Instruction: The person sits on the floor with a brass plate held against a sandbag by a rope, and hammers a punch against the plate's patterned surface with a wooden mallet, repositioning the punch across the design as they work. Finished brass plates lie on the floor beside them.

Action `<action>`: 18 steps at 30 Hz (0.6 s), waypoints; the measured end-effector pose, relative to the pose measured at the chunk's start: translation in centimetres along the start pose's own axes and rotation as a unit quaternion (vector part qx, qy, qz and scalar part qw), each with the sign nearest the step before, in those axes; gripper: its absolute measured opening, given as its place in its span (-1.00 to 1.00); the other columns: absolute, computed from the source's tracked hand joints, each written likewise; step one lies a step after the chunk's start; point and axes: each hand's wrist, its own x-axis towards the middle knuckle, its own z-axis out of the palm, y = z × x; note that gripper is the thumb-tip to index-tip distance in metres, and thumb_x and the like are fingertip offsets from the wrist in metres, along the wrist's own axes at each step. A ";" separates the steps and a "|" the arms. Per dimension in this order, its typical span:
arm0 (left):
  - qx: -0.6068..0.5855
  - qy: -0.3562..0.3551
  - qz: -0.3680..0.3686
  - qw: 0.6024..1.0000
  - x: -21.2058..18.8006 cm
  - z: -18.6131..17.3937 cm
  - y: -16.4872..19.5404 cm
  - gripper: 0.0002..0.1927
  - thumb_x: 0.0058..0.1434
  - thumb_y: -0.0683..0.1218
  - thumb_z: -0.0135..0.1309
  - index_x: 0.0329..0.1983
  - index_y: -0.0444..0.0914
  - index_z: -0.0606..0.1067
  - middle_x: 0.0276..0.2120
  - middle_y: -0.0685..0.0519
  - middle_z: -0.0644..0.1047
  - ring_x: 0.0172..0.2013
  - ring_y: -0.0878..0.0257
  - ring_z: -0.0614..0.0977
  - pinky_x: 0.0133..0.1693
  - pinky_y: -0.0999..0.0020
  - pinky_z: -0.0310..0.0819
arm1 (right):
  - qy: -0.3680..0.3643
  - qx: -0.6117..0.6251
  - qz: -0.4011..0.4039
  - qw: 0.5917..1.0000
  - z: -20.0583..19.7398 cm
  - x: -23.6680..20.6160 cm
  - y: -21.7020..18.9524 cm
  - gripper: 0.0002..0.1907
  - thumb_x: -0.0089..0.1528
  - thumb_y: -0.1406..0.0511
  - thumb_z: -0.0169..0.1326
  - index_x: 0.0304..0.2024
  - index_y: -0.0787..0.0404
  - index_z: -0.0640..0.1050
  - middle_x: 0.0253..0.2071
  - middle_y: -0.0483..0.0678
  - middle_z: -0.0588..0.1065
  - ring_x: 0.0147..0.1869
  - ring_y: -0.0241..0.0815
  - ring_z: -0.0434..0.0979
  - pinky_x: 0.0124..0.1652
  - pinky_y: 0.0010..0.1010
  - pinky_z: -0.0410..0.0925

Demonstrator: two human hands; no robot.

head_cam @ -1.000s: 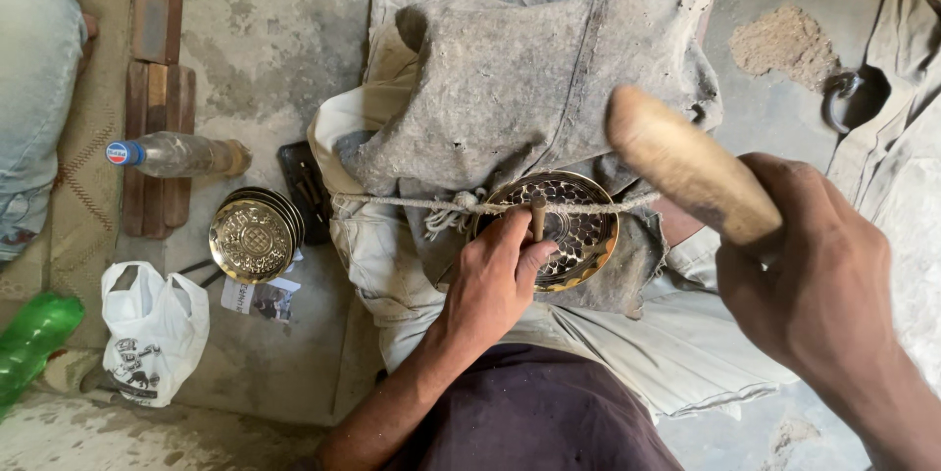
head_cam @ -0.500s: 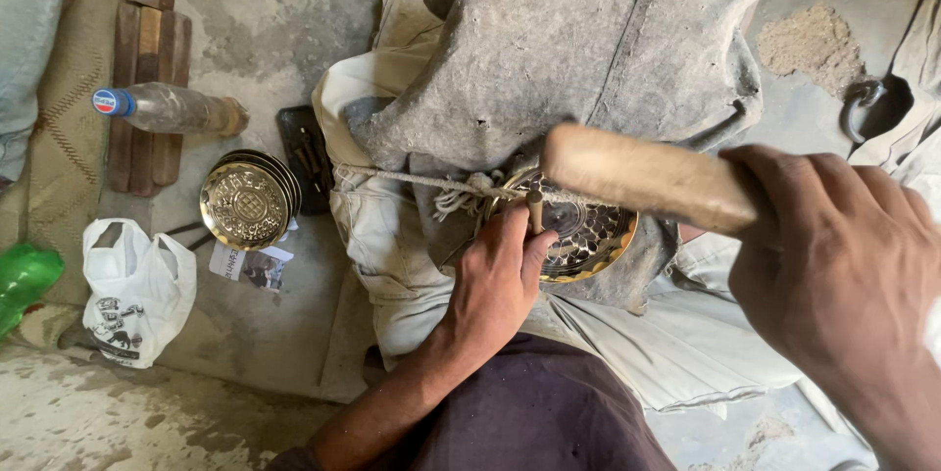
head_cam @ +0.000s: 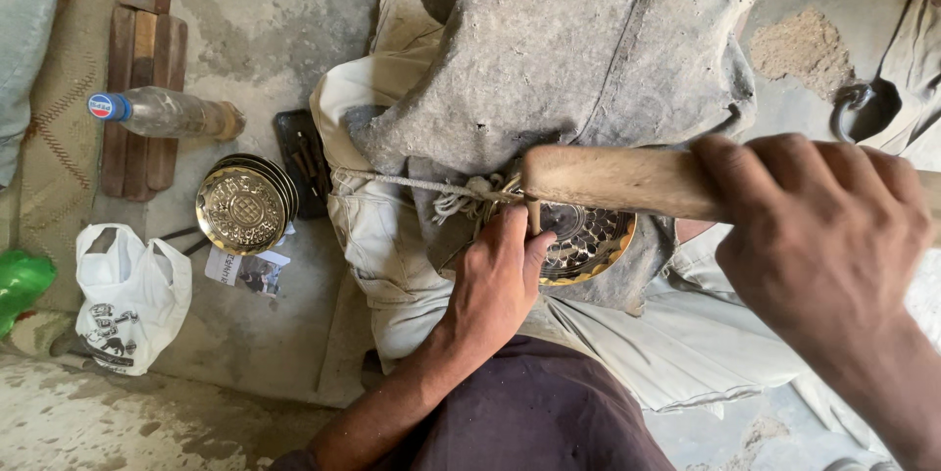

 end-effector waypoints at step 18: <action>-0.008 0.000 0.014 1.000 0.7 -0.3 0.2 -0.72 0.34 -0.15 0.16 -0.03 -0.37 0.35 -0.32 -0.18 0.53 -0.35 -0.05 0.63 -0.35 0.12 0.52 | -0.037 -0.004 0.023 0.999 -0.2 1.3 0.1 -0.68 0.29 0.40 0.08 0.11 0.11 0.57 -0.17 -0.01 0.62 -0.37 -0.11 0.62 -0.39 -0.28 0.51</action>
